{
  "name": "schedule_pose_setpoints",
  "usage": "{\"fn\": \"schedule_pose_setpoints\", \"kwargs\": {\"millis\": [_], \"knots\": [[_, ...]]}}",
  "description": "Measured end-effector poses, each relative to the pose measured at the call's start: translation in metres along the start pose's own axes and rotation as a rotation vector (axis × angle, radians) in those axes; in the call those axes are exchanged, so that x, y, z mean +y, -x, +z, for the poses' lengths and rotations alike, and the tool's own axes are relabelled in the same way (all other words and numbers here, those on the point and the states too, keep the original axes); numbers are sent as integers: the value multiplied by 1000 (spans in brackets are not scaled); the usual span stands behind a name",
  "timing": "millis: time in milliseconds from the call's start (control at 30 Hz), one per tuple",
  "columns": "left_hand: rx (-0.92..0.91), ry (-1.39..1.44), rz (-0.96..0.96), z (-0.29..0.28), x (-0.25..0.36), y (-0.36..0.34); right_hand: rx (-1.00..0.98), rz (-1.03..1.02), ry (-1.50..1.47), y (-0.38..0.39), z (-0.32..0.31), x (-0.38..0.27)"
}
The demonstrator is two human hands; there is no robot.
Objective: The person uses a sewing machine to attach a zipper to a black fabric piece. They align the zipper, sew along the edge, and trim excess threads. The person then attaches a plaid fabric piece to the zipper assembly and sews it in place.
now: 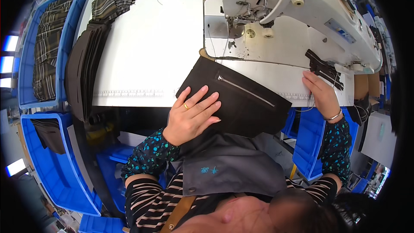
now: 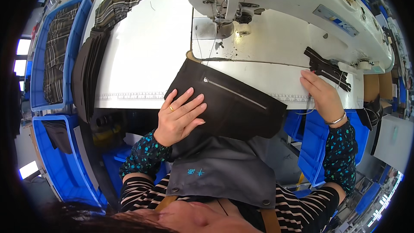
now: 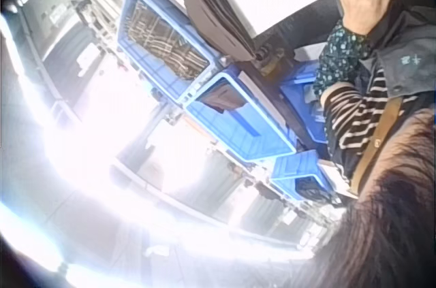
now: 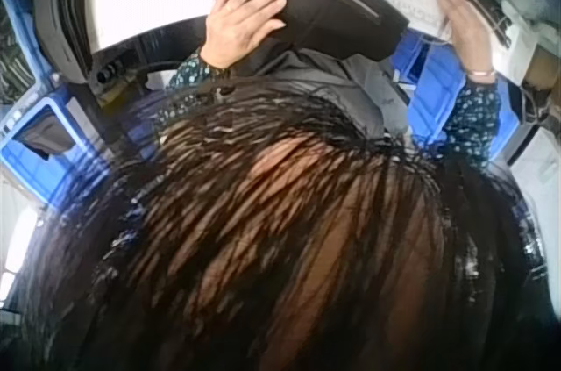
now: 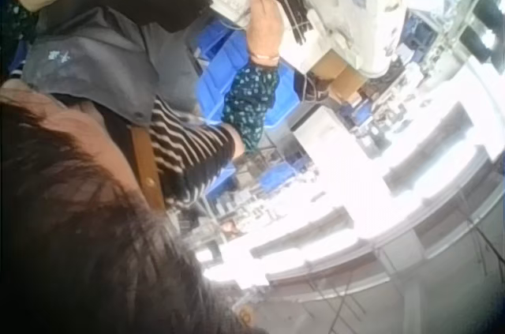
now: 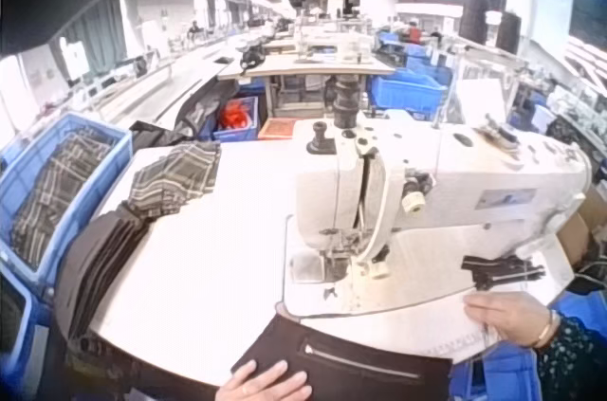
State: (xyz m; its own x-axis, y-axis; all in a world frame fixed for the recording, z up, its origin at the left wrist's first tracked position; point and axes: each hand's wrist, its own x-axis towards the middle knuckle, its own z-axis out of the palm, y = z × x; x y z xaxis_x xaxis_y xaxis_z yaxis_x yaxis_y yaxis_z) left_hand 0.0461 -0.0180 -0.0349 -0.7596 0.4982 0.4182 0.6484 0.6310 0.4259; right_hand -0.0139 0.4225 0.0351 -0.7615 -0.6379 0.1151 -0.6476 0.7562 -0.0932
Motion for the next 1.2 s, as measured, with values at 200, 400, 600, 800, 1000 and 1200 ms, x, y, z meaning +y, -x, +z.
{"fn": "schedule_pose_setpoints", "kwargs": {"millis": [200,400,600,800,1000,1200], "knots": [[60,-56,57,6,-4,3,-24,-15,-50,-8,-11,14],[120,-151,118,16,-9,5,168,252,-235,-77,31,-48],[126,-150,120,15,-9,5,214,-53,60,-145,58,-89],[151,-166,132,17,-9,6,206,-51,98,-151,56,-93],[179,-184,155,20,-10,6,121,-26,91,-149,51,-89],[192,-202,148,20,-11,4,154,95,-119,-166,50,-107]]}}
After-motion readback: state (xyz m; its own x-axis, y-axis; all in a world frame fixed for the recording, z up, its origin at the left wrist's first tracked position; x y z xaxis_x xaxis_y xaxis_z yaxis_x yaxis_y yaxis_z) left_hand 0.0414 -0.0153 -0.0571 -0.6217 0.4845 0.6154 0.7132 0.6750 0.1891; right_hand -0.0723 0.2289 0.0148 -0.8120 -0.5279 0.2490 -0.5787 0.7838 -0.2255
